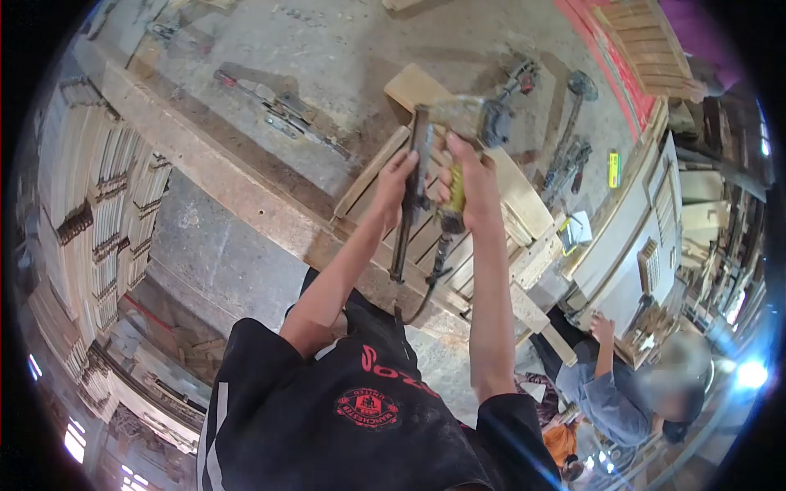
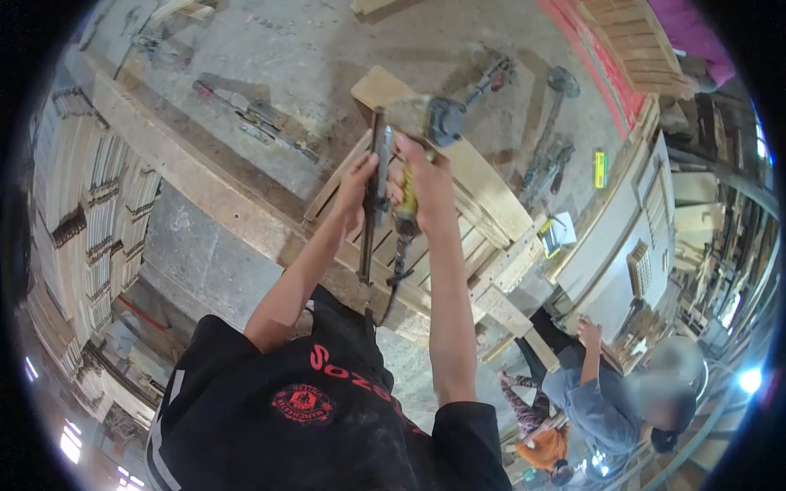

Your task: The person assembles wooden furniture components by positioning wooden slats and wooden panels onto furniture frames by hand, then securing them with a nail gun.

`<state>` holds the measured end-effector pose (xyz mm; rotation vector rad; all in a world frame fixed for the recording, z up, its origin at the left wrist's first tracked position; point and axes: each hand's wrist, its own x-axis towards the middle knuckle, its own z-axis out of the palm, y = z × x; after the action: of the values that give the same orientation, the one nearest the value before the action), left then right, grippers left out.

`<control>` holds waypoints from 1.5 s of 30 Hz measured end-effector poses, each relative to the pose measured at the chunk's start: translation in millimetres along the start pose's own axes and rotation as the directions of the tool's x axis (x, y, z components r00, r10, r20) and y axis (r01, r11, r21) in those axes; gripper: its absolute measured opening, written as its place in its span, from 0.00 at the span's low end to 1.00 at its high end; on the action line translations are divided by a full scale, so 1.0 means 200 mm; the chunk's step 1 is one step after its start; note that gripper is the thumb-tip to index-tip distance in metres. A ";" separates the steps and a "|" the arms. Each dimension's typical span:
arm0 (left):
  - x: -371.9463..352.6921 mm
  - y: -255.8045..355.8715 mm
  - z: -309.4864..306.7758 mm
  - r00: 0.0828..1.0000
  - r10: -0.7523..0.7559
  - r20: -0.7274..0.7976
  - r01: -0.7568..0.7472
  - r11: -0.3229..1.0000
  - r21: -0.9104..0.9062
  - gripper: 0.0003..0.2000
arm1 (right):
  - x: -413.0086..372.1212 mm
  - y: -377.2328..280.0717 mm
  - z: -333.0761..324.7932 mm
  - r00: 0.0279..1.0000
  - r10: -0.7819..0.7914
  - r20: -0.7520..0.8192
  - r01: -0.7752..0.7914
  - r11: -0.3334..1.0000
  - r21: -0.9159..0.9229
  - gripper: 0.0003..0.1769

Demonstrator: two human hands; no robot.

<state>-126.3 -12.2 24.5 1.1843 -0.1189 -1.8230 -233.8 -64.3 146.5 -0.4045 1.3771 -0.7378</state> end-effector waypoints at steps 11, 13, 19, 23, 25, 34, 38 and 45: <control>0.00 -0.27 0.05 0.985 -0.170 0.028 0.172 0.978 -0.115 0.11 | -0.06 0.09 -0.13 0.982 0.038 -0.183 -0.052 0.996 -0.073 0.19; -0.01 -0.44 0.07 0.956 -0.261 0.136 0.265 0.964 -0.015 0.12 | -0.11 0.15 -0.26 0.964 0.056 -0.261 -0.077 0.995 -0.068 0.19; 0.04 -0.73 0.05 0.929 -0.254 0.269 0.260 0.965 0.012 0.13 | -0.09 0.28 -0.48 0.932 0.101 -0.348 -0.146 0.984 -0.104 0.20; 0.06 -0.74 0.00 0.943 -0.142 0.302 0.126 0.989 0.072 0.15 | -0.09 0.27 -0.46 0.935 0.106 -0.338 -0.158 0.978 -0.132 0.20; 0.03 -0.71 -0.01 0.934 -0.125 0.336 0.111 0.992 0.061 0.16 | -0.09 0.27 -0.46 0.940 0.127 -0.317 -0.175 0.976 -0.129 0.20; -0.03 -0.69 -0.01 0.927 -0.157 0.341 0.147 0.988 0.056 0.17 | -0.10 0.32 -0.46 0.954 0.074 -0.290 -0.134 0.972 -0.193 0.19; -0.03 -0.71 0.00 0.933 -0.136 0.333 0.129 0.991 0.044 0.17 | -0.10 0.33 -0.46 0.956 0.074 -0.283 -0.123 0.980 -0.157 0.20; -0.02 -0.76 0.00 0.923 -0.172 0.344 0.204 0.977 -0.057 0.19 | -0.11 0.34 -0.46 0.944 0.073 -0.323 -0.130 0.979 -0.157 0.19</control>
<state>-222.3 76.6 -51.9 0.8321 -0.1174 -2.1681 -307.9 13.0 102.1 -0.3605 1.7617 -0.6136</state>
